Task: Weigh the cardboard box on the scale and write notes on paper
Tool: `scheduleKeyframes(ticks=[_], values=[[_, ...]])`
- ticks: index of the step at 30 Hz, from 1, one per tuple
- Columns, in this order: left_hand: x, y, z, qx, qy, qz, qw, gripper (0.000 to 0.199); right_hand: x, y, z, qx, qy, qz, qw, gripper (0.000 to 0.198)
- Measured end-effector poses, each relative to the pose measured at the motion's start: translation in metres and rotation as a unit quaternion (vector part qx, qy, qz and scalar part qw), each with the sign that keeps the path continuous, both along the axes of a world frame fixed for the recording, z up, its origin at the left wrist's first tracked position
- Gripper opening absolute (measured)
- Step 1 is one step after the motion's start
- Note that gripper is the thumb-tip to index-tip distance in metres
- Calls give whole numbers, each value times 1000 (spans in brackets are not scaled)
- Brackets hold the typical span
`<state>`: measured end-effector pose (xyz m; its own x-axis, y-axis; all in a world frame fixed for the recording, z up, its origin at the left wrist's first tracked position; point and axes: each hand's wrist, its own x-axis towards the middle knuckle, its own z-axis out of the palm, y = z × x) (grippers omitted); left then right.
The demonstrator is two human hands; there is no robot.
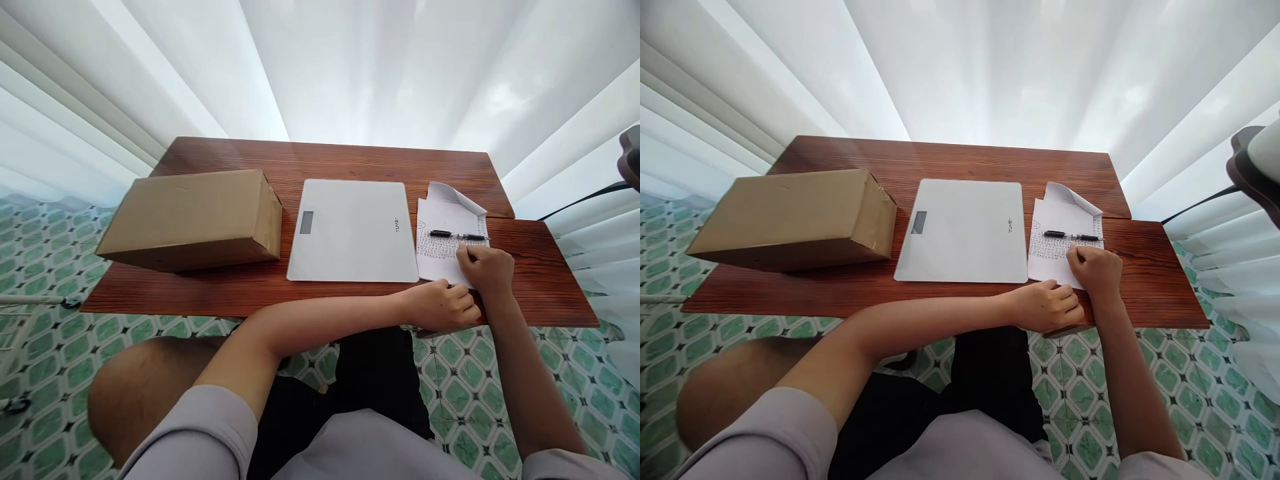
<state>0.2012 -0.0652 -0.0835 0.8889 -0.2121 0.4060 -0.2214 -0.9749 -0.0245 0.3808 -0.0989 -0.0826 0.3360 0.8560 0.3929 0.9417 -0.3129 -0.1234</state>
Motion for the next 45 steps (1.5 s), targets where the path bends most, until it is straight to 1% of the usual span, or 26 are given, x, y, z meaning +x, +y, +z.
scheduleKeyframes(ticks=[4,6,11,15,17,20,24,28,31,34,37,40,42,45], values=[[-1,-2,-1,46,-42,-48,997,28,1,0,-4,-10,-9,3,1000,50],[-5,-4,2,71,-41,-58,995,26,1,0,-5,-14,-16,4,1000,49],[-28,-7,13,119,-10,-46,992,24,0,2,-4,-22,-23,7,999,49],[-62,0,19,140,-49,-14,989,17,-1,1,-5,-17,-35,17,999,49],[-83,5,23,156,-63,22,985,13,-1,0,-6,-10,-48,26,998,49],[-114,11,34,176,-69,98,977,14,-1,-1,-9,2,-71,39,997,47],[-149,19,56,179,-84,197,960,12,2,-1,-12,33,-96,54,993,46],[-180,27,80,170,-118,290,934,9,6,-2,-12,57,-122,99,986,44],[-202,34,95,162,-149,341,914,6,7,-4,-9,72,-129,117,982,44],[-223,41,106,160,-151,380,898,10,2,-7,-3,89,-132,115,980,44],[-244,46,116,152,-155,432,875,16,-11,-6,6,107,-139,122,977,43],[-266,50,127,123,-159,493,846,20,-34,3,19,130,-151,142,970,42],[-283,53,133,96,-160,539,822,22,-54,13,30,142,-150,155,966,43],[-308,58,141,57,-176,604,775,25,-92,30,48,171,-144,183,957,47]])
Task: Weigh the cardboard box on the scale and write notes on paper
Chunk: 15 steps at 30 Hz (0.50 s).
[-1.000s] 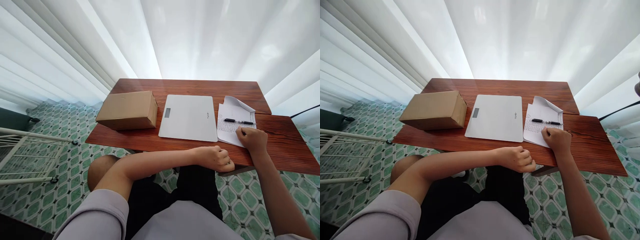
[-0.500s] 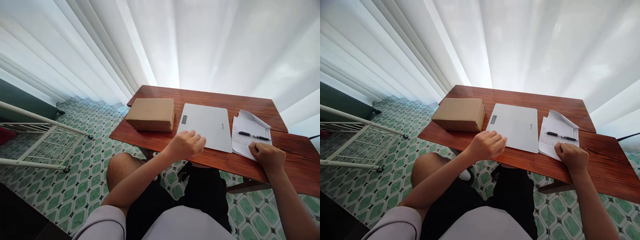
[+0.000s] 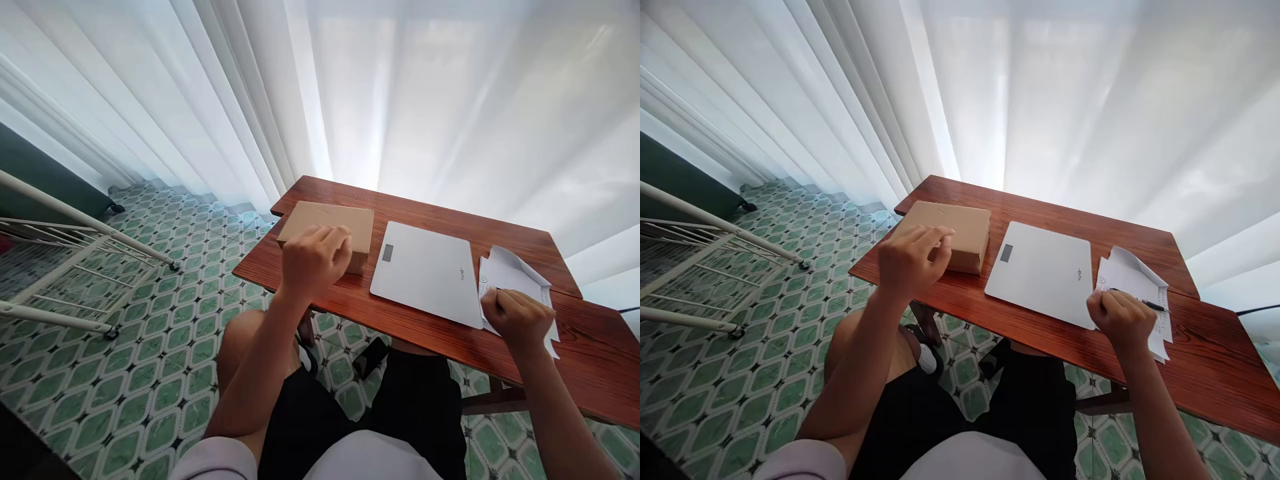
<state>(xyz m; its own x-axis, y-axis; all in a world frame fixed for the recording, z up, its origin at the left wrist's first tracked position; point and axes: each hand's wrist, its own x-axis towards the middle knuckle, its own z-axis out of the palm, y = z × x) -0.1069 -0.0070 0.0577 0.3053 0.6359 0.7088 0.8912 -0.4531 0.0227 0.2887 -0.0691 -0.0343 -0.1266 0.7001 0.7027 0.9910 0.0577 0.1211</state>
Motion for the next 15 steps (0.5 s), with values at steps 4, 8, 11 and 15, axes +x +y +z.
scheduleKeyframes(ticks=[4,8,11,15], values=[[-30,8,5,-12,-81,69,994,27,-58,25,19,27,31,75,996,47],[-52,15,6,-50,-142,112,982,30,-117,49,34,-31,149,108,982,42],[-63,19,5,-92,-180,133,970,36,-156,63,40,-71,271,167,945,41],[-73,25,-1,-125,-205,159,958,43,-192,78,39,-104,368,224,896,41]])
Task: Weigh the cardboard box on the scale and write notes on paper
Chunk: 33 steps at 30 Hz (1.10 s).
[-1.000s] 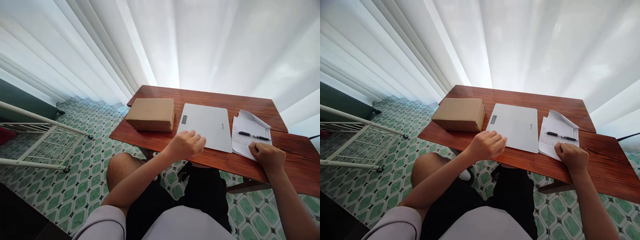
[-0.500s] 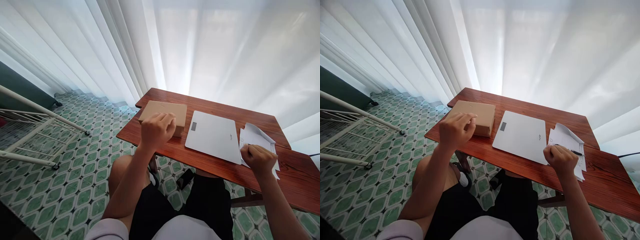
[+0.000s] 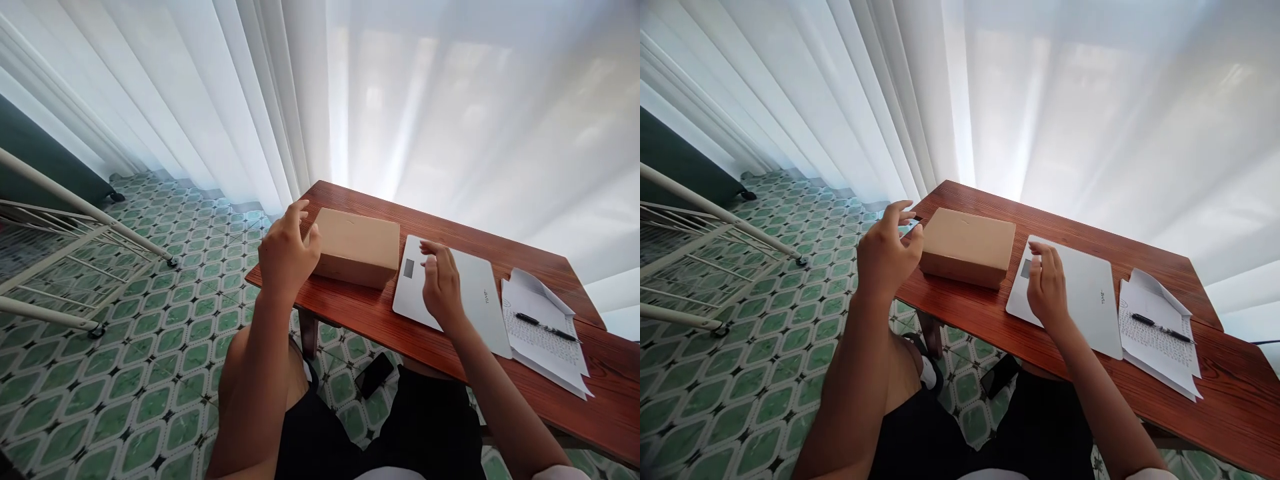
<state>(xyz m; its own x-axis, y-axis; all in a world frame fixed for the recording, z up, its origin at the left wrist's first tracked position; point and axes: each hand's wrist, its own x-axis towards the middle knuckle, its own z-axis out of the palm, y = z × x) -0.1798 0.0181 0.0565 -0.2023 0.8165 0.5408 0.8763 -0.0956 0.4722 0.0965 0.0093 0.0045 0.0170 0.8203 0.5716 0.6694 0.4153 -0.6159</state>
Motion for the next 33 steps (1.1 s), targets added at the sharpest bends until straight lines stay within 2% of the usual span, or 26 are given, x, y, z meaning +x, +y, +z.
scheduleKeyframes(ticks=[7,11,17,27,33], values=[[-6,11,-13,-112,1,11,994,54,-30,13,-20,-154,93,37,983,73],[-6,13,-17,-182,6,5,983,63,-37,13,-26,-214,102,49,970,88],[-6,15,-22,-257,6,-2,966,73,-41,12,-31,-230,109,46,966,88],[0,18,-21,-282,47,11,958,69,-44,13,-34,-245,67,25,967,89],[2,18,-19,-285,54,10,957,68,-46,12,-32,-257,90,34,962,89]])
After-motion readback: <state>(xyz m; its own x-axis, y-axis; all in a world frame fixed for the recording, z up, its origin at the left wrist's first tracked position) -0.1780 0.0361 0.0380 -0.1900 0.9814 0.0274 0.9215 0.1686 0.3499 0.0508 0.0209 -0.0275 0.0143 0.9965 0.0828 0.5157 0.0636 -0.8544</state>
